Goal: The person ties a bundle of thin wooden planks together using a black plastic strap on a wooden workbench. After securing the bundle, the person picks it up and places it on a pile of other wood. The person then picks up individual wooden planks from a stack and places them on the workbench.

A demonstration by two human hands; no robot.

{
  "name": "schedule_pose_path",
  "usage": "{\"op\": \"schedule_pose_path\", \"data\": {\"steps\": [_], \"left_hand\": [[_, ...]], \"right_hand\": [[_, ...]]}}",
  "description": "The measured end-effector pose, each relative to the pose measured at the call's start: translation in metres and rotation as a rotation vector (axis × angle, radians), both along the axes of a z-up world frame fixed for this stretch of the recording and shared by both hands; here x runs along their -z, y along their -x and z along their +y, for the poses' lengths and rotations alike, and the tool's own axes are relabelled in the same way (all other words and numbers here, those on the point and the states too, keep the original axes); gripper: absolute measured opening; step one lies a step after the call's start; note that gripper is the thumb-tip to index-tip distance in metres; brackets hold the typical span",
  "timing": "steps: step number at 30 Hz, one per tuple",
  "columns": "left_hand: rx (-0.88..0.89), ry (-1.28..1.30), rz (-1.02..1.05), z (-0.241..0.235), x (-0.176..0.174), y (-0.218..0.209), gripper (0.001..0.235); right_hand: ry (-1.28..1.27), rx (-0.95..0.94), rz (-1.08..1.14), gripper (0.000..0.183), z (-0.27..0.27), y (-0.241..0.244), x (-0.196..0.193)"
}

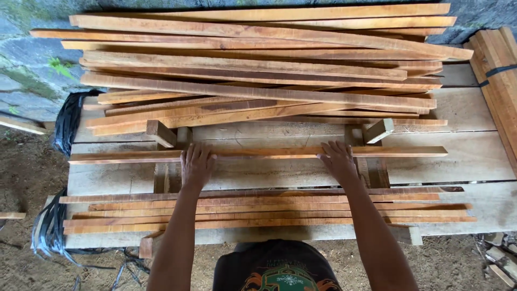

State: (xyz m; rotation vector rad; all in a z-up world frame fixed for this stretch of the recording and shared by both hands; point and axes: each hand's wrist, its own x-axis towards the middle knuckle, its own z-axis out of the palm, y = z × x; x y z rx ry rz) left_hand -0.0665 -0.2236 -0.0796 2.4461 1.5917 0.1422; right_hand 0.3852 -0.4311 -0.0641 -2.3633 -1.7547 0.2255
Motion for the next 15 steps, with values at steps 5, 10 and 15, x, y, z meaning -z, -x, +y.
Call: {"op": "schedule_pose_path", "data": {"steps": [5, 10, 15], "left_hand": [[0.001, -0.108, -0.134, -0.025, -0.017, -0.002, 0.043], [-0.029, -0.192, -0.18, -0.026, 0.005, 0.002, 0.045], [-0.022, -0.357, -0.234, -0.049, 0.009, 0.011, 0.047]], "right_hand": [[-0.07, 0.089, 0.025, 0.046, -0.01, 0.009, -0.006], [-0.17, 0.085, -0.027, 0.045, -0.014, 0.012, -0.005], [-0.425, 0.124, -0.269, 0.039, -0.023, 0.02, 0.023]]}}
